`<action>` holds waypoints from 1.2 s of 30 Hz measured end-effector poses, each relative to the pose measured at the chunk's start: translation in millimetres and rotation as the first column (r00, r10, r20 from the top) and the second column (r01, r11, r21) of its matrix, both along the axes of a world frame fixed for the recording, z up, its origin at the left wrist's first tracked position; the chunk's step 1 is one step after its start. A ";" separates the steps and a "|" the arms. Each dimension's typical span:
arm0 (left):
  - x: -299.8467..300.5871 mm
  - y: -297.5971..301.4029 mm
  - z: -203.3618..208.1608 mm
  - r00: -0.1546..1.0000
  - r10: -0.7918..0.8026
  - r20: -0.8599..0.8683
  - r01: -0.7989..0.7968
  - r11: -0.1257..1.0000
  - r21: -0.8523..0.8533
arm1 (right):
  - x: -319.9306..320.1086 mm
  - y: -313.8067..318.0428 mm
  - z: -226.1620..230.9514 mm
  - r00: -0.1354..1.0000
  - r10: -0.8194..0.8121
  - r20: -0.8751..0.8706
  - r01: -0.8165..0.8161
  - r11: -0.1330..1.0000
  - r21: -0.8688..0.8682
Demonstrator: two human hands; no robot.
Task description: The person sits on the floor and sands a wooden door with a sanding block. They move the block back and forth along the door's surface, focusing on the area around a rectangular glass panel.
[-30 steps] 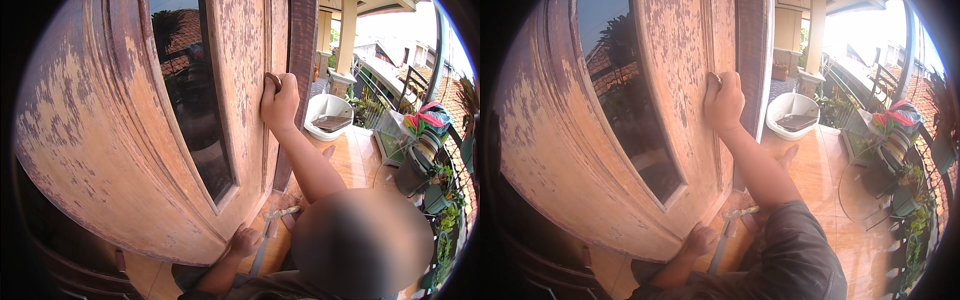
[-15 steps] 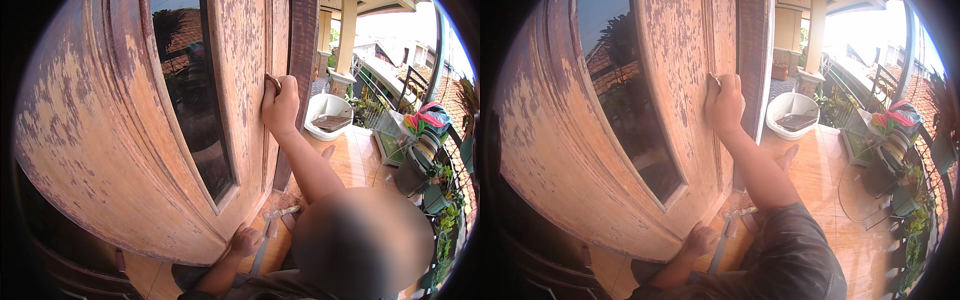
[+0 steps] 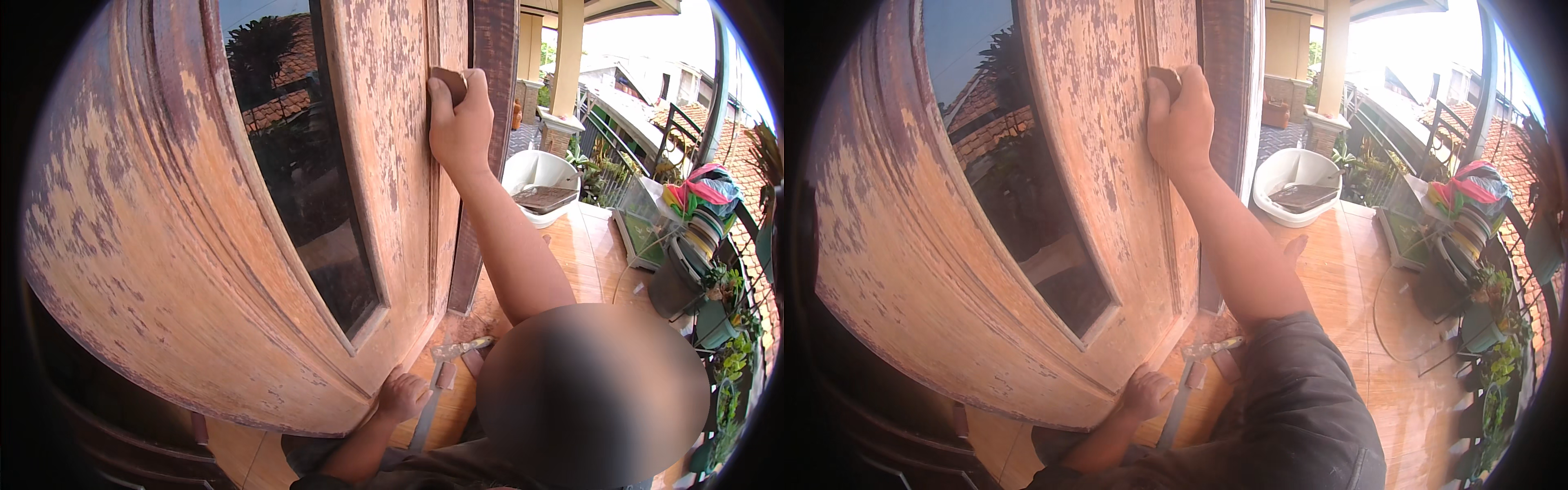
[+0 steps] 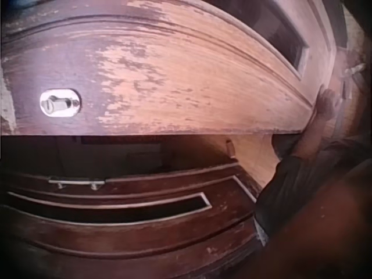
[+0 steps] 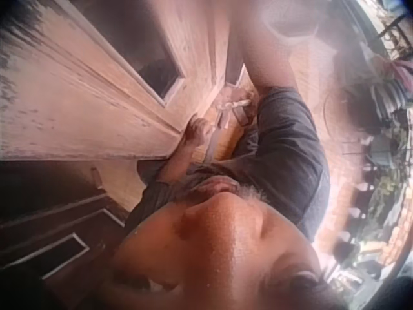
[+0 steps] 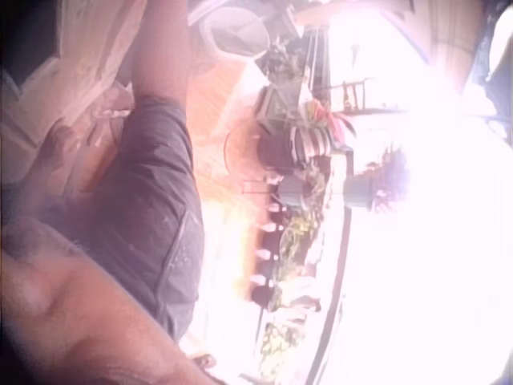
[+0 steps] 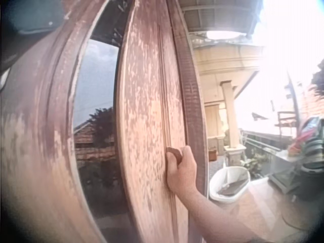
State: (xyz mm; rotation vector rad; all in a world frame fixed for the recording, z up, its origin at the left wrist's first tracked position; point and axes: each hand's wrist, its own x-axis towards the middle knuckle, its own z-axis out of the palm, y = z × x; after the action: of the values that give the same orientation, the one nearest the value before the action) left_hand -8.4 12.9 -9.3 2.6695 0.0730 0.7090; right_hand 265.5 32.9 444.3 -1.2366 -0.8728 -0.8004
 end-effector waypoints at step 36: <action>-3.0 4.1 -1.0 0.999 -0.030 -0.014 0.030 0.999 0.029 | -10.4 -18.0 -94.7 0.918 0.300 -0.259 -0.307 0.952 0.011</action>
State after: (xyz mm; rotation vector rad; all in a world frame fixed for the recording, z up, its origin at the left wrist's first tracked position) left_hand -11.4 17.1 -10.3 2.6973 0.0269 0.6872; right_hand 255.0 14.8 349.6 -1.1635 -0.8377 -0.3680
